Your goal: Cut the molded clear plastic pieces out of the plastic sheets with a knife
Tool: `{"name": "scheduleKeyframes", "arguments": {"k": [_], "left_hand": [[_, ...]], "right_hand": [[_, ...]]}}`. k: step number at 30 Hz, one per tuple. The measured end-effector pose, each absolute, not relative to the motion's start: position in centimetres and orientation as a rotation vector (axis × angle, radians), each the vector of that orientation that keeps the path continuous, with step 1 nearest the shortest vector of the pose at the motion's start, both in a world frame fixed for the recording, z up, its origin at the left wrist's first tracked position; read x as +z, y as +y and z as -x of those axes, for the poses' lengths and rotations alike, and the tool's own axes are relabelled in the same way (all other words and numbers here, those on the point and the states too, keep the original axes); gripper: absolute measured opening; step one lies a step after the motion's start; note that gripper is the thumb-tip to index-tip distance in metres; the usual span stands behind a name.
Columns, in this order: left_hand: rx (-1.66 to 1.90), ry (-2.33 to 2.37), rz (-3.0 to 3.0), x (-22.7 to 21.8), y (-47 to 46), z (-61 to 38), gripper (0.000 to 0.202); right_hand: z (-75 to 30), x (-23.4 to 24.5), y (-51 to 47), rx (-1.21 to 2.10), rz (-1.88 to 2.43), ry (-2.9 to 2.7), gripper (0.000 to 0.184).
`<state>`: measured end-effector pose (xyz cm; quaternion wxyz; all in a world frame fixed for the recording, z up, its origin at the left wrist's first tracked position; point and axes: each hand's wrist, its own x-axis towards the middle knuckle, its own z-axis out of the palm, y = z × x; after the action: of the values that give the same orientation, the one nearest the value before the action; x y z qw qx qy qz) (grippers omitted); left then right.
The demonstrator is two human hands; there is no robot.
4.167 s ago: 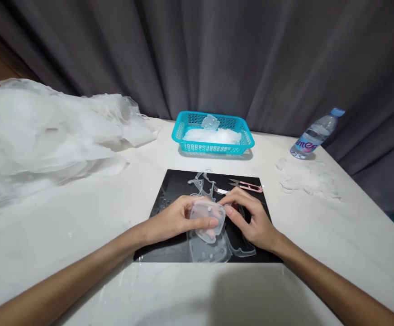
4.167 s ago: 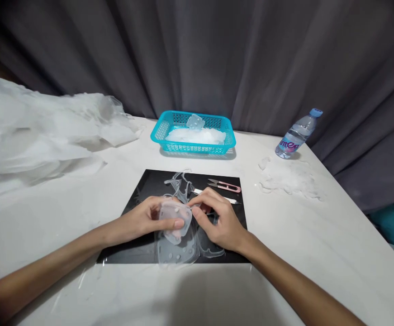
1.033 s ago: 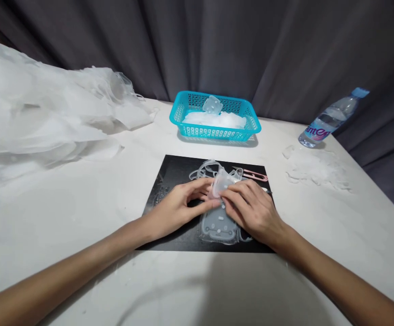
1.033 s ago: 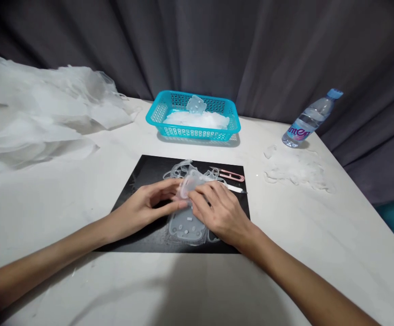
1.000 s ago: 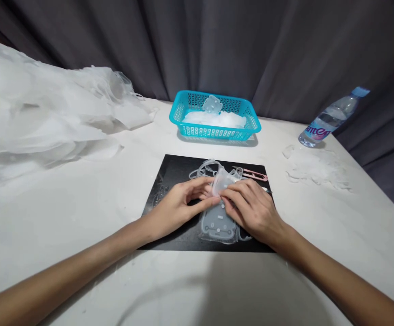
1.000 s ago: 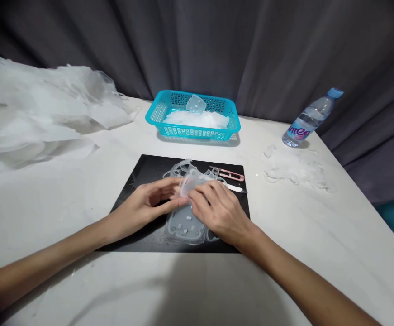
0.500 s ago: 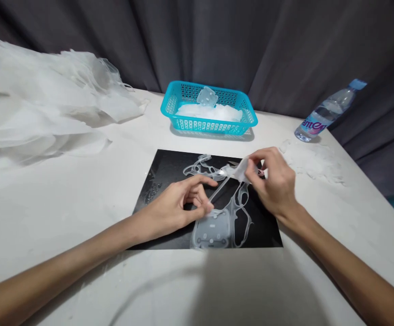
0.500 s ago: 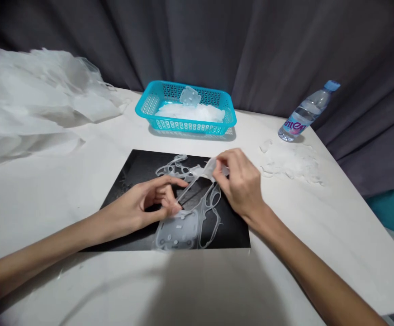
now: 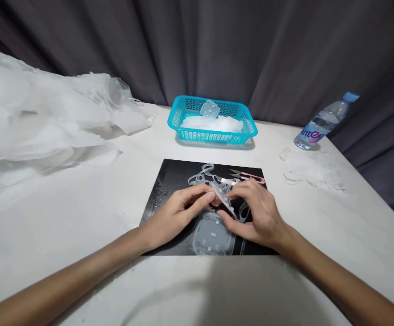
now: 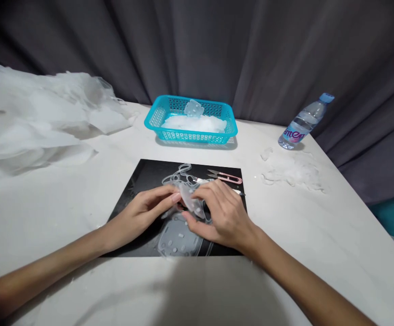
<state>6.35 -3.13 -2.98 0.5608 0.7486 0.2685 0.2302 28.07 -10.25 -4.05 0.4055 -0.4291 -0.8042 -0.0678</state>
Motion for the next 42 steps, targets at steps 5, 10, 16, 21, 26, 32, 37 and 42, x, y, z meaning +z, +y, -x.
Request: {"name": "scheduleKeyframes", "arguments": {"k": [5,10,16,21,26,32,37,42], "left_hand": [[0.524,0.606,-1.975,-3.1,-3.4,-6.2,0.032],[0.415,0.713,-1.982,-3.0,-3.1,-6.2,0.036],[0.458,0.835,-1.820,-3.3,-2.4,-5.9,0.040],[0.728,1.125,-1.846,-3.8,-2.8,-6.0,0.033],[0.840,1.184,-1.890,-2.8,-4.1,-6.0,0.041],[0.488,0.745,-1.599,-2.4,-5.2,-6.5,0.038],[0.527,0.697,-1.478,-3.6,-4.6,-6.6,0.028],[0.523,0.745,-1.597,-3.6,-4.6,-6.4,0.024]], "right_hand": [[-26.9,-3.9,-11.1,-0.227,1.126,-2.054,0.022],[-29.1,-4.8,-9.3,0.003,1.366,-1.855,0.012],[-34.0,-5.3,-6.1,0.013,1.564,-1.079,0.022],[-30.0,-4.3,-8.6,-0.078,1.354,-1.352,0.006],[-26.0,-4.6,-11.3,-0.051,1.178,-1.546,0.024],[-24.1,-5.3,-12.5,0.056,0.951,-1.775,0.025],[-25.1,-4.9,-11.9,0.033,1.052,-1.685,0.025],[-26.9,-4.5,-10.5,0.299,1.199,-1.634,0.024]]}}
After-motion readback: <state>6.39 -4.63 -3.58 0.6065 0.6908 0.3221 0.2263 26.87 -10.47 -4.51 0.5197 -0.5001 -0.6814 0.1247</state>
